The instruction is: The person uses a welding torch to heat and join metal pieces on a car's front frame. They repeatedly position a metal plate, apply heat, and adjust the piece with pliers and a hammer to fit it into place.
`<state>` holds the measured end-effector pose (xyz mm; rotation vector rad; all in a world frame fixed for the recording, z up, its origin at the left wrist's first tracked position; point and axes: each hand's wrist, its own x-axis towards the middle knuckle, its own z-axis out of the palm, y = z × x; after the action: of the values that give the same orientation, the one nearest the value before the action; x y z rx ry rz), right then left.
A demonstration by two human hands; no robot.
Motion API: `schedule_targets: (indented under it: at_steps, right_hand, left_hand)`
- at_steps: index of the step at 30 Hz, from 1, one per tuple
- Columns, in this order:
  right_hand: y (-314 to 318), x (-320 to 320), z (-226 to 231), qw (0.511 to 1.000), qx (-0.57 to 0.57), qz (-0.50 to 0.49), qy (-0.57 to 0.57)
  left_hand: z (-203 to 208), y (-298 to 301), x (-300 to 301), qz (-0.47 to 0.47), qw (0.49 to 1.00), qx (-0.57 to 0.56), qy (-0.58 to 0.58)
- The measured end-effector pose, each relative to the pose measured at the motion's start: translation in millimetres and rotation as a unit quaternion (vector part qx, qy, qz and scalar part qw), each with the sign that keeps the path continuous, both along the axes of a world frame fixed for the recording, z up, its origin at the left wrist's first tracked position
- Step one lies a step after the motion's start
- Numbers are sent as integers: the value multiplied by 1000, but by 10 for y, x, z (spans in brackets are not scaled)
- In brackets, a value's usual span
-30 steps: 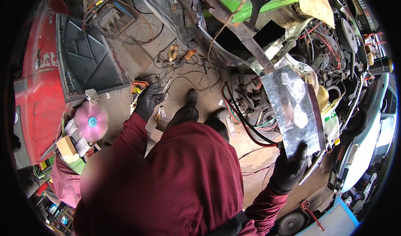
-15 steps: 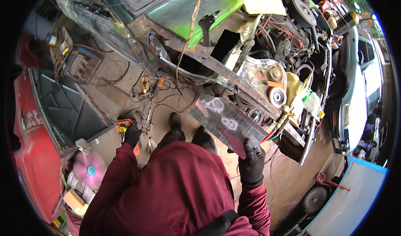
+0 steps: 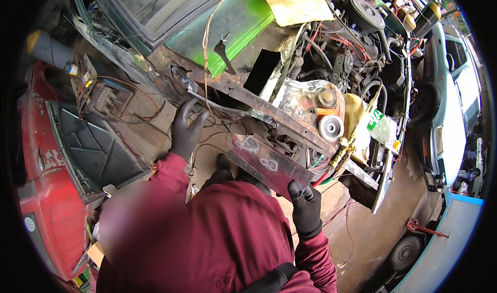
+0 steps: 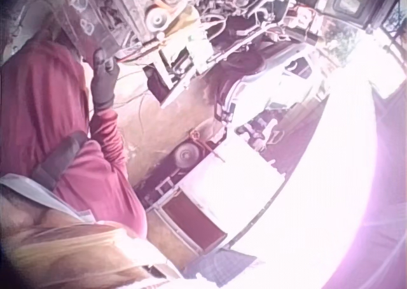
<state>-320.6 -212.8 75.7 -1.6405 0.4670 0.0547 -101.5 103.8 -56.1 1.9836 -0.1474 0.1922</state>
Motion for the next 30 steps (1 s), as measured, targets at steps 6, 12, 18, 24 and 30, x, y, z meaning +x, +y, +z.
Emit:
schedule_targets:
  at_steps: [6, 12, 18, 24, 30]
  right_hand:
    - [-350, -7, -31, 998, -35, 43, -37]
    - [-607, -28, -66, 996, -20, 61, -58]
    - [-717, -21, -81, 995, -48, 59, -69]
    - [-709, 62, -207, 995, -67, 11, -78]
    - [-577, 326, -165, 995, -86, -4, -57]
  left_hand:
    - [288, -452, 532, -5, 997, -59, 47]
    - [333, -193, 517, 43, 996, -5, 80]
    - [796, 380, 568, 101, 993, -32, 53]
    - [1409, 964, 802, 214, 966, 132, -68]
    - [2056, 1739, 1334, 263, 933, 178, -167]
